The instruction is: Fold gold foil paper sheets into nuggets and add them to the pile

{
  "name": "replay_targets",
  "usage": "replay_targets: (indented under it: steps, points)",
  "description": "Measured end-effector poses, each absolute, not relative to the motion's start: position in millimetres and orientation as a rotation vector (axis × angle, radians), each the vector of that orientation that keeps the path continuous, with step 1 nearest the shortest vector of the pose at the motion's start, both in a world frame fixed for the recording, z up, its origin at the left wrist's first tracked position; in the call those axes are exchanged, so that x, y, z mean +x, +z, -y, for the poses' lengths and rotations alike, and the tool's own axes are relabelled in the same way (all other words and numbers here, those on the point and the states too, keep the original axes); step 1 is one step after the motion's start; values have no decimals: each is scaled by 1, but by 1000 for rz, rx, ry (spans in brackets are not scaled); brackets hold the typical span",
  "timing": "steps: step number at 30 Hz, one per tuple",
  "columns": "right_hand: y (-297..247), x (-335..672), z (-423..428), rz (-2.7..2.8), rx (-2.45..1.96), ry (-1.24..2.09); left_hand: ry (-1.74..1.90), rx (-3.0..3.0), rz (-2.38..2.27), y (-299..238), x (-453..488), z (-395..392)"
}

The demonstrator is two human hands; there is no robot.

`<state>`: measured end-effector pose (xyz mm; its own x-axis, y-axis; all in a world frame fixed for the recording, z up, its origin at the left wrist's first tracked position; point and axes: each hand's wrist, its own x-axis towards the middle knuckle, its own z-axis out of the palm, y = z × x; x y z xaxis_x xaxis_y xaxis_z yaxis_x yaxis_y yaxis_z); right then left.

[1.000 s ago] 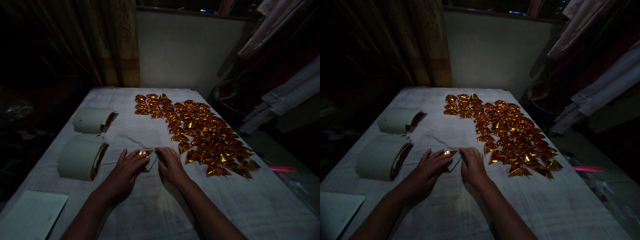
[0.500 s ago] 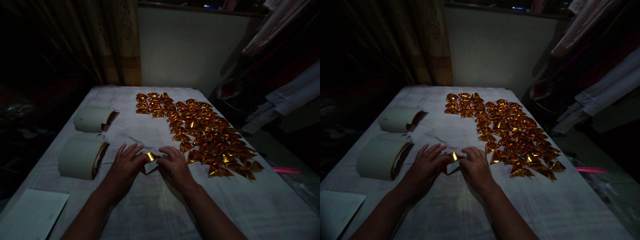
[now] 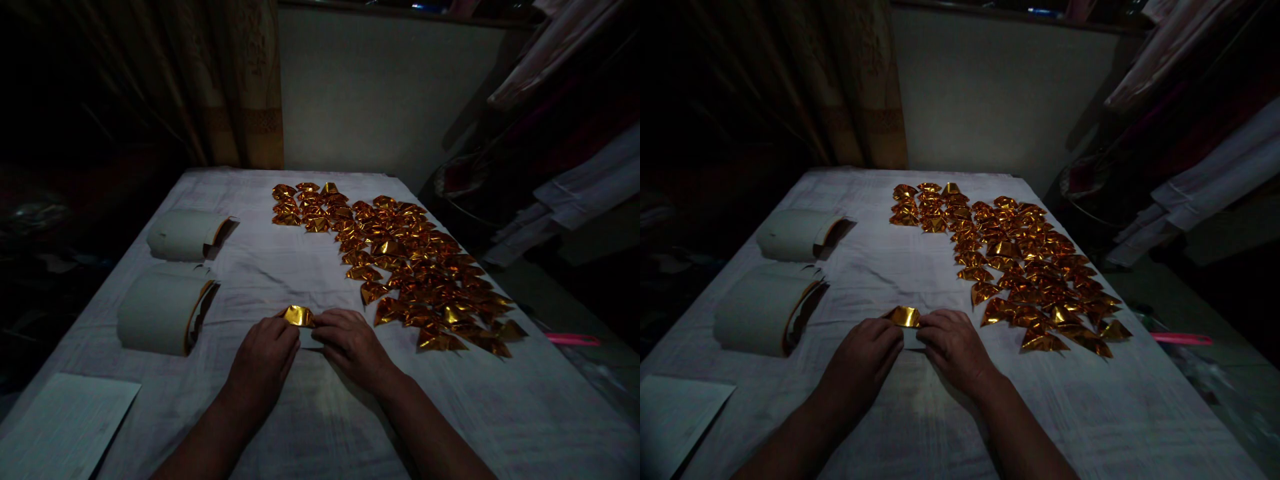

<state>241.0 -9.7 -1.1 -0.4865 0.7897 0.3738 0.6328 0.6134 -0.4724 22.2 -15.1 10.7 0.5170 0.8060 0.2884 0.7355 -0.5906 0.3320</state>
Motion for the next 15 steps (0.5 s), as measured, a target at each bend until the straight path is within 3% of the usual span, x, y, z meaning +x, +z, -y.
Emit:
replay_targets:
  steps: [15]
  points:
    - [-5,236,5,2098,-1265,443,687,2591,-1109,13,19,13]
